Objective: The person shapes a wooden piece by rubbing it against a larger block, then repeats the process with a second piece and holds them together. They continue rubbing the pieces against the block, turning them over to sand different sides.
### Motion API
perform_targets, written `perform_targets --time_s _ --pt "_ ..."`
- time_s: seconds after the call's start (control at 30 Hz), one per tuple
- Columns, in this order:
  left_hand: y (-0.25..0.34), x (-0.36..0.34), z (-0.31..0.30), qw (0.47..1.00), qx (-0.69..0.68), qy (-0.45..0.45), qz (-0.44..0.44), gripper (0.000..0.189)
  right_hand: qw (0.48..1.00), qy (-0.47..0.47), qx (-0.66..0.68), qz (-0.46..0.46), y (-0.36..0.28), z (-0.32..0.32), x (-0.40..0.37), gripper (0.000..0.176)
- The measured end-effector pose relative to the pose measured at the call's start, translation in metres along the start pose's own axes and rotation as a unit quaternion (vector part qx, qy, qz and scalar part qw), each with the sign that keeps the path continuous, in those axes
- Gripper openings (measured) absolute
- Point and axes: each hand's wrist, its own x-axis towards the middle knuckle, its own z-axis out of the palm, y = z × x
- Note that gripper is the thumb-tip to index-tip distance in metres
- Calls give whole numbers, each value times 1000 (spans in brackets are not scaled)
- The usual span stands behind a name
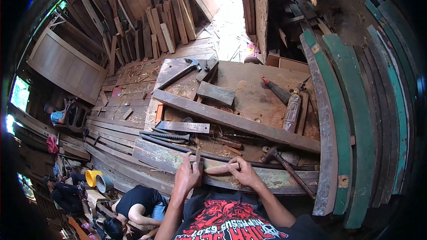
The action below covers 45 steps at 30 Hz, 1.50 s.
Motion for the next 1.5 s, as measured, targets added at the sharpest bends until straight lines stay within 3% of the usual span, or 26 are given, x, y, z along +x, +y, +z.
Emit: perform_targets --time_s 0.07,0.2,0.27,0.4,0.5,0.6,0.7,0.83,1.03,1.13,1.3,1.5 --pt "-14 3 5 1000 -14 -8 22 43 998 -13 -6 55 -9 -2 -1 29" --pt "4 -1 -1 997 -59 -38 -26 42 998 18 -37 -45 16 2 4 29" --pt "13 -8 -5 999 4 -27 19 44 994 35 -52 -86 25 4 6 29" --pt "1 -8 4 996 15 16 83 45 1000 5 -19 -12 2 -1 0 29" --pt "-26 0 15 999 10 -29 41 48 1000 -4 -12 8 -2 -3 -1 29" --pt "-25 -3 12 998 -43 3 54 39 1000 1 -19 -9 2 -2 0 30" --pt "-28 -4 10 981 -196 6 -13 34 1000 -8 -26 9 -3 -4 -1 34" --pt "-30 6 2 921 -380 -63 -51 28 998 -3 -58 -11 4 -4 0 40" --pt "-44 22 -6 942 -333 -22 -28 30 999 -18 -40 30 9 -4 1 44" --pt "-48 26 -17 947 -314 0 -72 31 999 -15 -27 32 6 -2 -1 43" --pt "-58 36 -30 979 -191 71 -7 43 998 -31 13 55 5 -4 0 39" --pt "-53 38 -29 986 -133 97 19 46 998 -34 18 58 2 -4 1 41"
